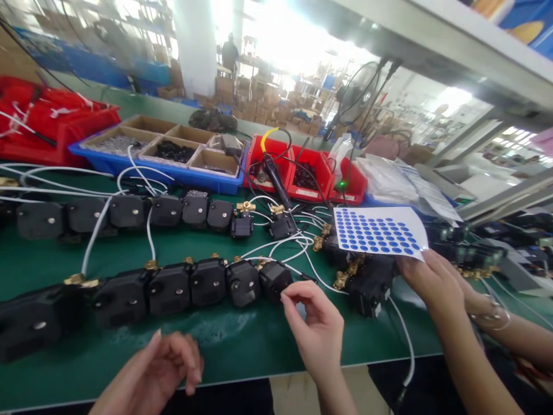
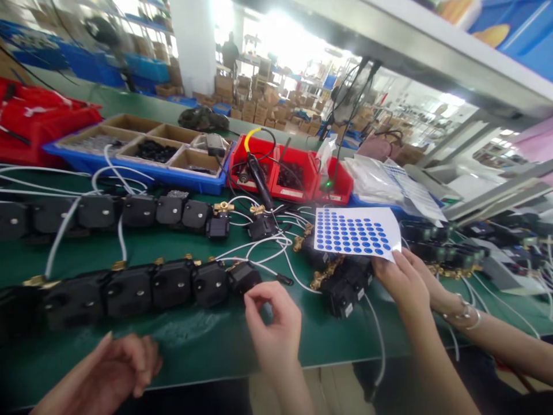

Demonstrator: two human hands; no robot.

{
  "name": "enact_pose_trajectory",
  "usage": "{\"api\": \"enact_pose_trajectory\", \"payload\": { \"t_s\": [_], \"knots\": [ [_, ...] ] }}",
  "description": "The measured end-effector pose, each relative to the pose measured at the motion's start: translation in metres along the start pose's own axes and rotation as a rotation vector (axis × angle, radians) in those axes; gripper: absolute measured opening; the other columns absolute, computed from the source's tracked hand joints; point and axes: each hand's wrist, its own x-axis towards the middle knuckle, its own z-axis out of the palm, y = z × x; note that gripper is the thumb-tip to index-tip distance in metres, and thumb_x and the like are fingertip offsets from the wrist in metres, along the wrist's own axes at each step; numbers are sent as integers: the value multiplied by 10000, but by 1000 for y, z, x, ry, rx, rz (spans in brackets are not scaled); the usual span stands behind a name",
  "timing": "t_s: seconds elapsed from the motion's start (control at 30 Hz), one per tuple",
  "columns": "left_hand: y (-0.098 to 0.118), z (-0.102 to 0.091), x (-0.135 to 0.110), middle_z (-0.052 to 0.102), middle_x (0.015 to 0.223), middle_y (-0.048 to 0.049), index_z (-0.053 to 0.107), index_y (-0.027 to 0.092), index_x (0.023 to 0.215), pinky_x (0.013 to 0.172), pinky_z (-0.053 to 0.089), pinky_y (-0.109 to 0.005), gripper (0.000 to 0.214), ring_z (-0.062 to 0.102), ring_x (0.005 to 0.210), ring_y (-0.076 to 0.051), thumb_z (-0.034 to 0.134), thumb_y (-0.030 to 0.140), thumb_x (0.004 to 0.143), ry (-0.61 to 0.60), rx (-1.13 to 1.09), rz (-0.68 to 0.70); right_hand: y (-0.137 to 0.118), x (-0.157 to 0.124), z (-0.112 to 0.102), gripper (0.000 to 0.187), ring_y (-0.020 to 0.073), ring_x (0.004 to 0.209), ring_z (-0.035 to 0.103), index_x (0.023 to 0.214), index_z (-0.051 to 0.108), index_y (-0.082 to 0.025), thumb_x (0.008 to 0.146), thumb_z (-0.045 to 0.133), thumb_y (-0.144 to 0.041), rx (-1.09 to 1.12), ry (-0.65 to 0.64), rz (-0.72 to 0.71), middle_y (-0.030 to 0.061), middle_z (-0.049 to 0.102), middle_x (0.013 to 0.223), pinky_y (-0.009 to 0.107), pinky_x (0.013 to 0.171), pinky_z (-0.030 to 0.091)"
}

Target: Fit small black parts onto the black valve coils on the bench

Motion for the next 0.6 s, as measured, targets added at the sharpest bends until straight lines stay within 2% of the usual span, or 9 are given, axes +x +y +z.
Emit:
{"api": "enact_pose_trajectory", "payload": {
  "t_s": [0.13, 0.23, 0.43, 0.6],
  "knots": [
    [0, -3, 1, 644, 748, -30, 742, 189, 764, 720, 453, -277, 511, 548, 743, -187, 509, 612, 931, -34, -1, -10, -3, 3, -1, 101, 131, 704, 564, 831, 657, -184, 901, 619, -122, -68, -15, -70, 30, 623, 801, 262, 631, 469],
    [-1, -4, 0, 647, 738, -31, 743, 191, 750, 717, 457, -280, 528, 548, 739, -191, 506, 629, 922, -14, -3, -14, -7, 8, -2, 113, 111, 676, 532, 823, 660, -185, 891, 624, -103, -119, -38, -111, 17, 610, 800, 237, 597, 447],
    [-2, 4, 0, 626, 689, -23, 733, 186, 701, 689, 443, -270, 540, 528, 693, -176, 532, 646, 901, 63, -12, -10, -9, 13, -5, 114, 113, 698, 566, 815, 673, -186, 894, 638, -111, -139, -101, -97, 13, 617, 797, 220, 597, 462],
    [-3, 3, 0, 623, 676, -23, 731, 189, 698, 699, 436, -282, 548, 523, 691, -182, 529, 659, 894, 90, -16, -24, -5, 16, -7, 111, 120, 718, 581, 809, 669, -193, 888, 663, -114, -117, -128, -76, 7, 624, 796, 226, 619, 467]
  ]
}}
